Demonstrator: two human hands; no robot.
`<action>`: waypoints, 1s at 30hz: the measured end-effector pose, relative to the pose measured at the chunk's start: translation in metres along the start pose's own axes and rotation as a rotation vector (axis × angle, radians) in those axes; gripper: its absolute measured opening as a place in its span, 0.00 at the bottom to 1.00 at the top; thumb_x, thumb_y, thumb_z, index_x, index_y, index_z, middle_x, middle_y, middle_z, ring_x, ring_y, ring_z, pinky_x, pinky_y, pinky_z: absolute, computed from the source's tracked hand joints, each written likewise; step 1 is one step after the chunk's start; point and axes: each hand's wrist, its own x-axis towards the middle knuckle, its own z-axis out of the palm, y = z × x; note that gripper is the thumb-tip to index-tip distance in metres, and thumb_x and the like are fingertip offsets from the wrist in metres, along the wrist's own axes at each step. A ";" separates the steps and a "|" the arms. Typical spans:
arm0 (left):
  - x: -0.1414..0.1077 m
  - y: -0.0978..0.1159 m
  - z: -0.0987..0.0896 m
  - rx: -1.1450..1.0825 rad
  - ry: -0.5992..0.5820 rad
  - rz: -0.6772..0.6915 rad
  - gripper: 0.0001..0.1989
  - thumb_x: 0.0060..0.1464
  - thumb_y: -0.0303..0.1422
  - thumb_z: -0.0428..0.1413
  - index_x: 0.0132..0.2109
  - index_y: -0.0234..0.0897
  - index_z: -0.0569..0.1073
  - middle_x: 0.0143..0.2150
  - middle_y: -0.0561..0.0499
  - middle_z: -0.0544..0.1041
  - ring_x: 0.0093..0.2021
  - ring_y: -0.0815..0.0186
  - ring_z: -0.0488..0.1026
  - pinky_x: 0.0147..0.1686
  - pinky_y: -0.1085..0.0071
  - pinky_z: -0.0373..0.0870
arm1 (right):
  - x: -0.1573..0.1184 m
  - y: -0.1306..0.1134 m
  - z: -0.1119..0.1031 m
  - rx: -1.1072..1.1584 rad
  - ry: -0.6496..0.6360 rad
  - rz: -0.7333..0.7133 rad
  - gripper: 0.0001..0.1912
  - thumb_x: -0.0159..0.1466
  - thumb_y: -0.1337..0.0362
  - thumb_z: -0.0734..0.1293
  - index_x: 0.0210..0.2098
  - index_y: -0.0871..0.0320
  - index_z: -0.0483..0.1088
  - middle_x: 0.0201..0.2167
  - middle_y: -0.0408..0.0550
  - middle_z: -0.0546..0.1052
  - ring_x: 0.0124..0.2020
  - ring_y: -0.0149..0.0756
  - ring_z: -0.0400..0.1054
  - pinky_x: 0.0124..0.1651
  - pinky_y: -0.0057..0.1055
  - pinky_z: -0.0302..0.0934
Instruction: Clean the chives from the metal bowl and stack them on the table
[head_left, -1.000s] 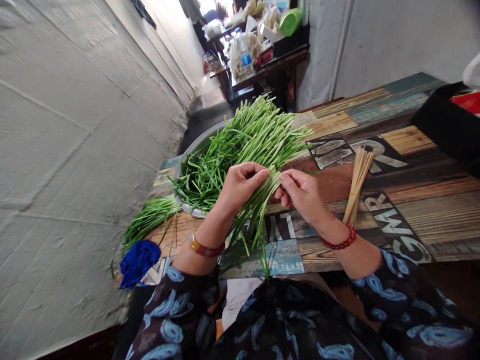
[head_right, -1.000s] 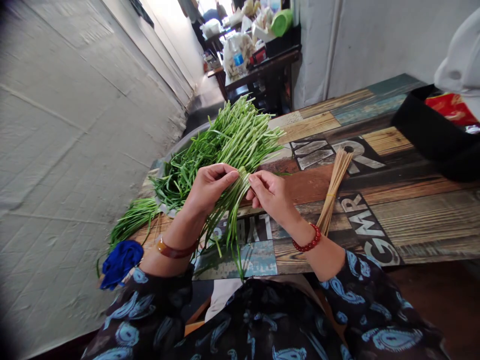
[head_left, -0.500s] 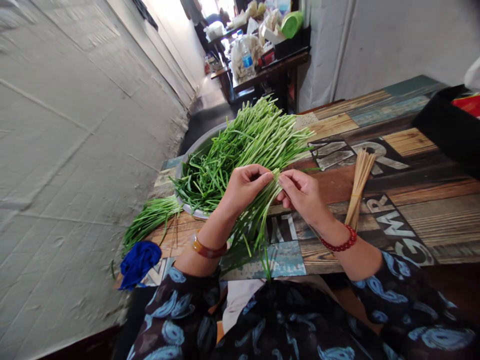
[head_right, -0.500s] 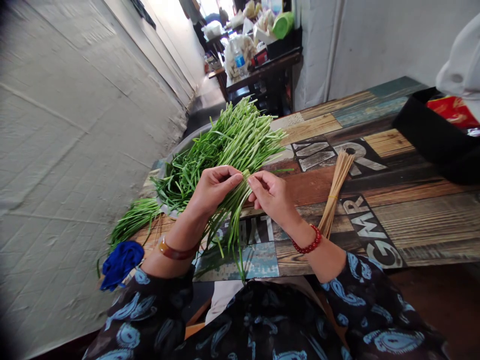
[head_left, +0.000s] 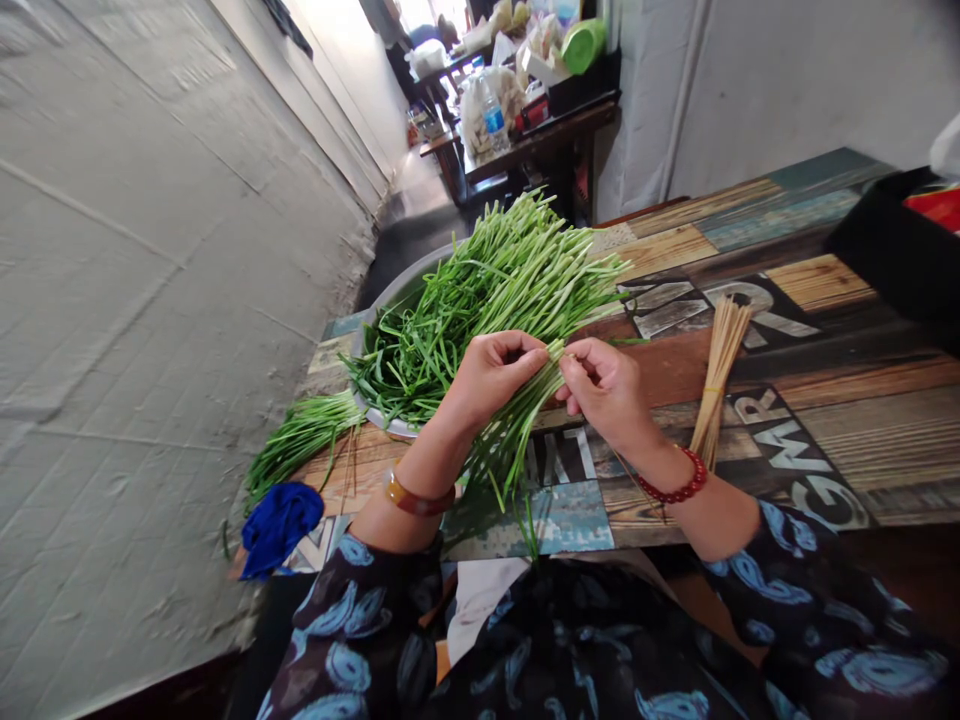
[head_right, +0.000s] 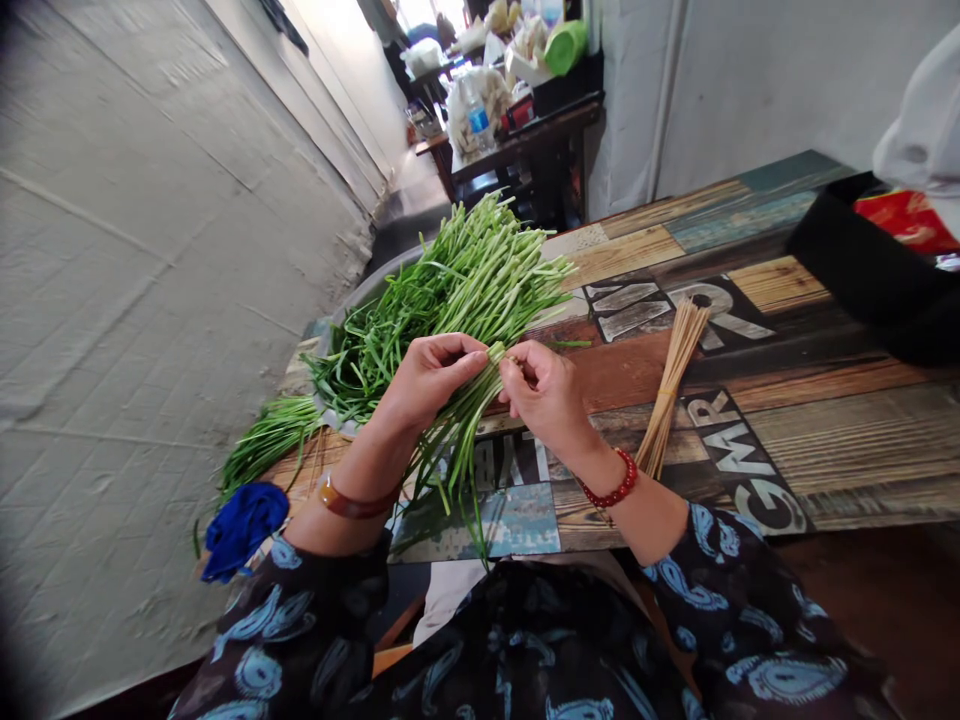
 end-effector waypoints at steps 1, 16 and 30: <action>0.000 0.000 0.000 0.000 -0.001 -0.003 0.09 0.51 0.35 0.61 0.29 0.32 0.76 0.24 0.55 0.71 0.25 0.75 0.61 0.25 0.77 0.58 | 0.000 0.000 0.000 0.006 -0.002 -0.006 0.08 0.65 0.60 0.65 0.32 0.58 0.70 0.17 0.39 0.74 0.13 0.25 0.64 0.16 0.20 0.55; -0.002 -0.003 -0.003 0.069 -0.003 0.012 0.09 0.51 0.35 0.60 0.33 0.31 0.78 0.28 0.51 0.76 0.27 0.73 0.67 0.28 0.76 0.63 | 0.000 0.008 0.004 0.157 -0.063 0.131 0.16 0.64 0.50 0.68 0.39 0.56 0.67 0.17 0.35 0.70 0.13 0.25 0.64 0.14 0.18 0.54; -0.006 0.002 -0.003 0.203 0.027 0.024 0.10 0.51 0.35 0.59 0.28 0.32 0.75 0.25 0.53 0.73 0.26 0.73 0.65 0.27 0.75 0.61 | -0.001 0.006 0.007 0.115 -0.063 0.094 0.17 0.66 0.47 0.66 0.38 0.56 0.67 0.17 0.35 0.68 0.14 0.26 0.65 0.13 0.18 0.53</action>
